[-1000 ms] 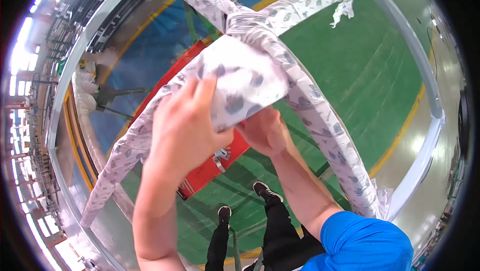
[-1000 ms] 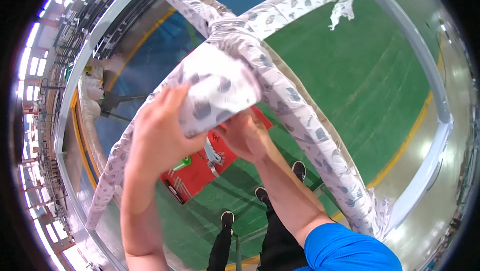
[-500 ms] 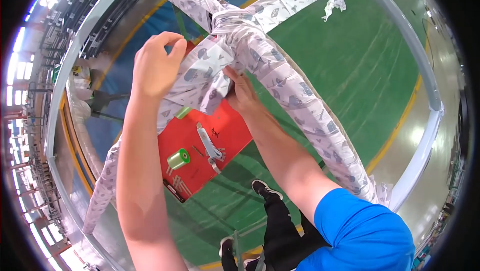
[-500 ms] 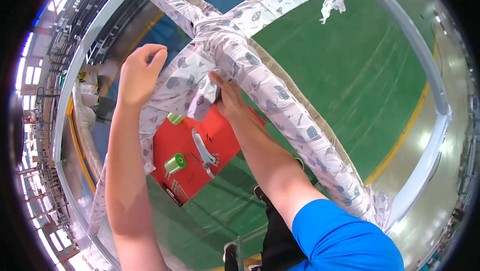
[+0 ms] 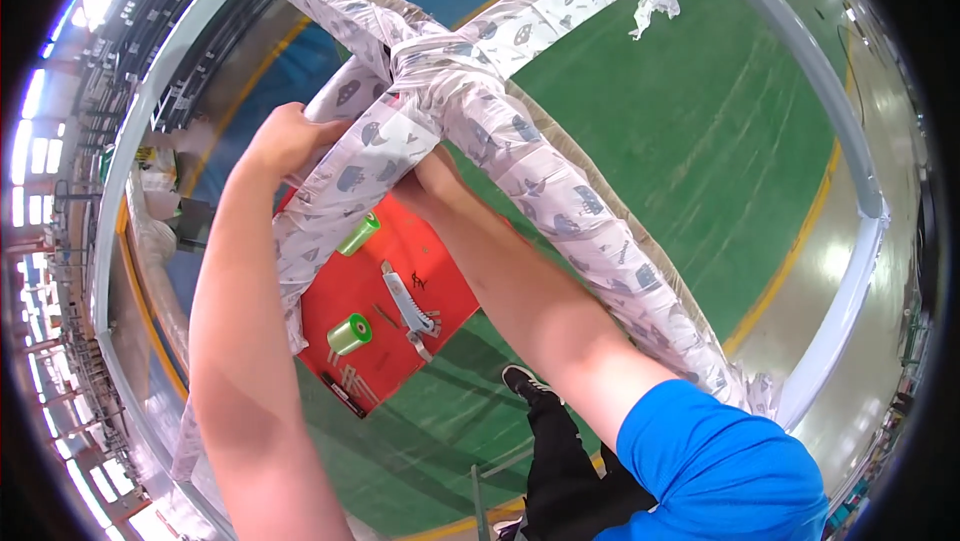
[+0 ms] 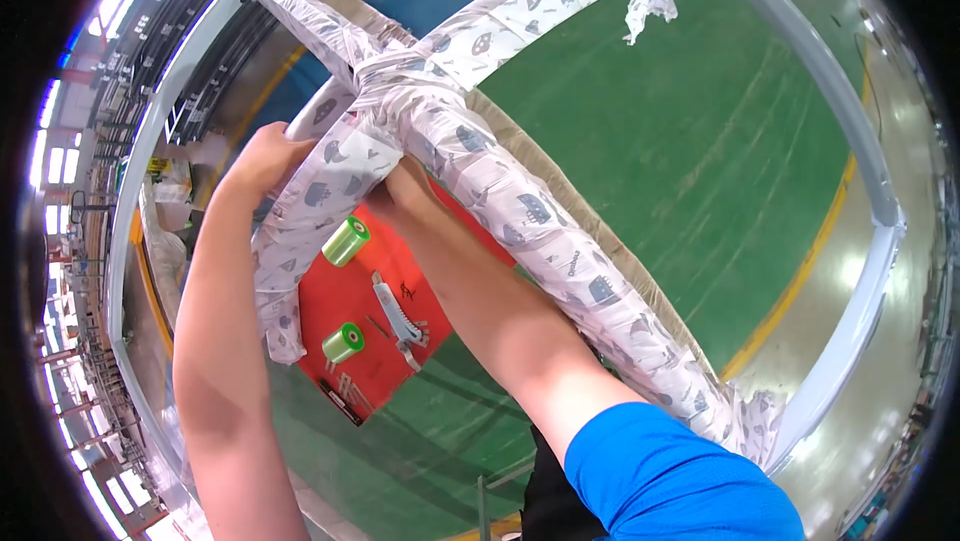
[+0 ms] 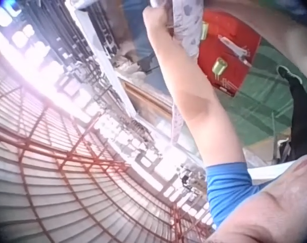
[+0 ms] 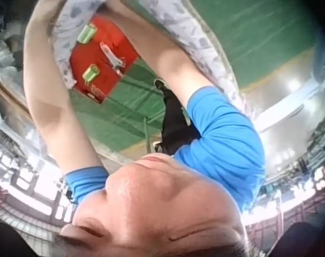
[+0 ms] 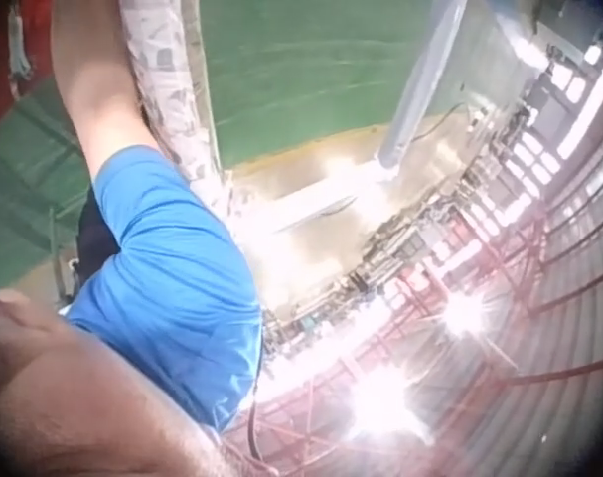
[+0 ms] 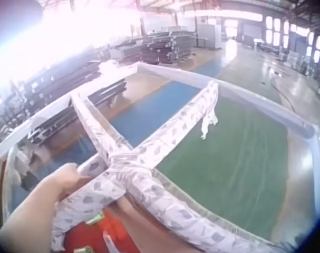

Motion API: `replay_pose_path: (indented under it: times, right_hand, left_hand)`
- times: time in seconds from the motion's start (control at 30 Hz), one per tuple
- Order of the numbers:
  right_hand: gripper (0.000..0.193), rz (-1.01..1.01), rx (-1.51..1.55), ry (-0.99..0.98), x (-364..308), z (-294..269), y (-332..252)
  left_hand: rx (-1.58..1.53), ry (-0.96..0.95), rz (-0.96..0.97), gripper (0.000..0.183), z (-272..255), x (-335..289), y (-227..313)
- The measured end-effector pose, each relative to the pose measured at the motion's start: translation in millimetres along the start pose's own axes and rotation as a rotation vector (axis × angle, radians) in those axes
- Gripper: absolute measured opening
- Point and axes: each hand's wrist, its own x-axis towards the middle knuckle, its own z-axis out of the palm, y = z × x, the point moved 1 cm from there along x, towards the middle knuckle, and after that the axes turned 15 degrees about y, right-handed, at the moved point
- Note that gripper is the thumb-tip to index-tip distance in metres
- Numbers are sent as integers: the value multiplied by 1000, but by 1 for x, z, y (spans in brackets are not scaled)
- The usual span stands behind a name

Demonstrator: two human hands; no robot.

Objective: Wrapping a large metal rectangular frame with protective material.

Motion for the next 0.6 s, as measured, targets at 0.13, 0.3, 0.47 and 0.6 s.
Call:
replay_pose_path:
  times: [0.13, 0.3, 0.47, 0.6]
  right_hand:
    - [23, 87, -53, 239, -49, -40, -5]
    - [24, 208, -84, 347, -121, -70, -12]
    - [45, 139, -166, 136, -165, -34, -24]
    - [78, -38, -162, -207, -182, 4, -36]
  left_hand:
    - [-12, 78, -17, 58, -47, -26, 24]
    - [-567, 52, 50, 49, -96, -75, 69]
    - [-175, 234, 332, 56, -56, -134, 99]
    - [-179, 327, 470, 63, -16, -190, 81]
